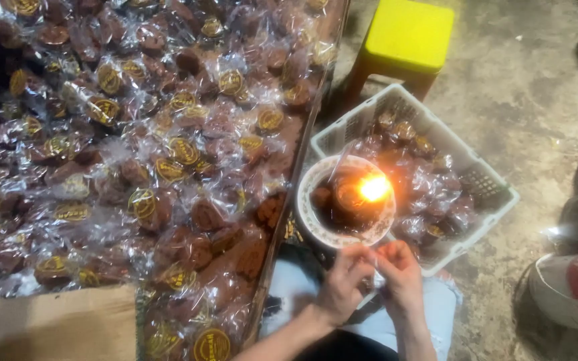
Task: Sealing plastic bags containing bread by holding the open ends over a flame and then placing them in a crate.
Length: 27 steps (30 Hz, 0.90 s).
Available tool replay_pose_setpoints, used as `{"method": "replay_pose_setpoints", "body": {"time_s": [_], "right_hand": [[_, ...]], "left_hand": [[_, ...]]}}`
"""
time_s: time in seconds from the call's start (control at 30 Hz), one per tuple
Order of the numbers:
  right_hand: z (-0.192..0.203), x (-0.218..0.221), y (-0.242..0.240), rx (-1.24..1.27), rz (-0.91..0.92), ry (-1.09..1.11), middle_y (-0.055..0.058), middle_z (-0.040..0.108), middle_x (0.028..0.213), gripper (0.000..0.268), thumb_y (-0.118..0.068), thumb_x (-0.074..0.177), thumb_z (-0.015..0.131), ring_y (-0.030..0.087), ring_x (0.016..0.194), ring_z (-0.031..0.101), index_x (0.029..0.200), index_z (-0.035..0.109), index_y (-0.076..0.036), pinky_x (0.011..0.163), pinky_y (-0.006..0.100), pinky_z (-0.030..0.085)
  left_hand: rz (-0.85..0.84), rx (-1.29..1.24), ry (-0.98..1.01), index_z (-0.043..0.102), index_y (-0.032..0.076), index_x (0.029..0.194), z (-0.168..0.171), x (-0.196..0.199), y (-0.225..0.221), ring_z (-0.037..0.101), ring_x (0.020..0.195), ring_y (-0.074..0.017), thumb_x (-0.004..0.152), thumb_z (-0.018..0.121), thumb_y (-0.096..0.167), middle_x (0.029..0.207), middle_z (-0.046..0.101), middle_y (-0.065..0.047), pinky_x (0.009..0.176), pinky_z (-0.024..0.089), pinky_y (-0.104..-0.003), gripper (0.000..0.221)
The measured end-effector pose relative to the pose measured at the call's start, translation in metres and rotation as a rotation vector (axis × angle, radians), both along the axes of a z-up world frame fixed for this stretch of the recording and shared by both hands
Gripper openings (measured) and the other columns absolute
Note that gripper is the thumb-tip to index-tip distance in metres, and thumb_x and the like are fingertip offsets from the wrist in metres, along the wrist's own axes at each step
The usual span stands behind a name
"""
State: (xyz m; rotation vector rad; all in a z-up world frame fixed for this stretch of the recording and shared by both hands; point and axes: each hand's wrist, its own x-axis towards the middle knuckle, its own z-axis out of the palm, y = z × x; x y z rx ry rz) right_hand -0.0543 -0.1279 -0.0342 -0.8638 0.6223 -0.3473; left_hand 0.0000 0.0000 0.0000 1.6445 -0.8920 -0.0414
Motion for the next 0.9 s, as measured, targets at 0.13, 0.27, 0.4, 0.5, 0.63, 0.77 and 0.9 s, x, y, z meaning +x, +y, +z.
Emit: {"method": "replay_pose_setpoints", "body": {"time_s": [0.13,0.27,0.4,0.5,0.63,0.77,0.9], "right_hand": [[-0.003,-0.014,-0.034,-0.041,0.021,0.059,0.009,0.065,0.077,0.019,0.006,0.083,0.072,0.018,0.065,0.063,0.091,0.06,-0.007,0.059,0.028,0.052],[-0.009,-0.036,-0.07,-0.098,-0.245,0.102,0.005,0.067,0.101,0.023,-0.004,0.097,0.061,0.015,0.086,0.064,0.12,0.061,-0.009,0.07,0.028,0.055],[-0.017,-0.044,-0.073,-0.113,-0.136,0.082,0.011,0.07,0.102,0.025,-0.003,0.103,0.055,0.022,0.093,0.07,0.127,0.061,-0.002,0.07,0.031,0.059],[-0.055,-0.043,-0.055,-0.08,0.039,0.151,0.013,0.071,0.096,0.025,-0.012,0.096,0.065,0.024,0.086,0.069,0.119,0.068,-0.003,0.077,0.036,0.055],[-0.031,-0.038,-0.012,-0.036,0.103,0.221,0.016,0.069,0.095,0.025,-0.004,0.095,0.06,0.024,0.084,0.066,0.118,0.067,0.005,0.071,0.031,0.05],[-0.02,-0.04,0.014,0.016,0.168,0.266,0.018,0.071,0.09,0.023,-0.005,0.093,0.065,0.024,0.079,0.065,0.112,0.071,0.005,0.068,0.033,0.05],[-0.005,-0.039,0.032,-0.055,0.255,0.291,0.011,0.072,0.088,0.02,-0.015,0.091,0.07,0.021,0.079,0.066,0.105,0.076,-0.002,0.072,0.034,0.052]], "left_hand": [[-0.128,0.173,0.138,0.052,0.026,0.132,-0.006,0.011,0.02,0.059,0.136,-0.0391,0.087,0.052,-0.018,0.157,0.036,-0.014,0.082,0.067,-0.021,0.063],[0.407,0.204,-0.021,0.049,0.005,0.134,0.06,0.073,0.08,0.054,0.124,-0.0303,0.089,0.055,-0.006,0.131,0.052,-0.016,0.109,0.05,-0.042,0.047],[0.768,1.05,0.082,0.038,0.007,0.154,0.037,0.146,0.17,0.041,0.14,-0.0344,0.094,0.065,0.027,0.154,0.043,-0.016,0.116,0.032,-0.057,0.069],[0.703,1.125,0.155,0.037,0.005,0.159,0.047,0.157,0.177,0.049,0.101,-0.0285,0.07,0.091,0.039,0.117,0.052,-0.016,0.09,0.047,-0.041,0.109],[0.714,1.14,0.07,0.069,0.003,0.105,0.043,0.138,0.175,0.049,0.105,-0.0281,0.075,0.089,0.04,0.109,0.05,-0.012,0.085,0.049,-0.039,0.051],[0.838,0.827,0.246,0.061,0.003,0.105,0.056,0.117,0.154,0.06,0.092,-0.0241,0.085,0.079,0.049,0.104,0.061,-0.013,0.081,0.053,-0.038,0.054],[0.682,0.249,0.531,0.058,0.014,0.121,0.063,0.083,0.11,0.07,0.112,-0.0227,0.088,0.067,0.043,0.121,0.07,-0.008,0.1,0.058,-0.047,0.045]]}}
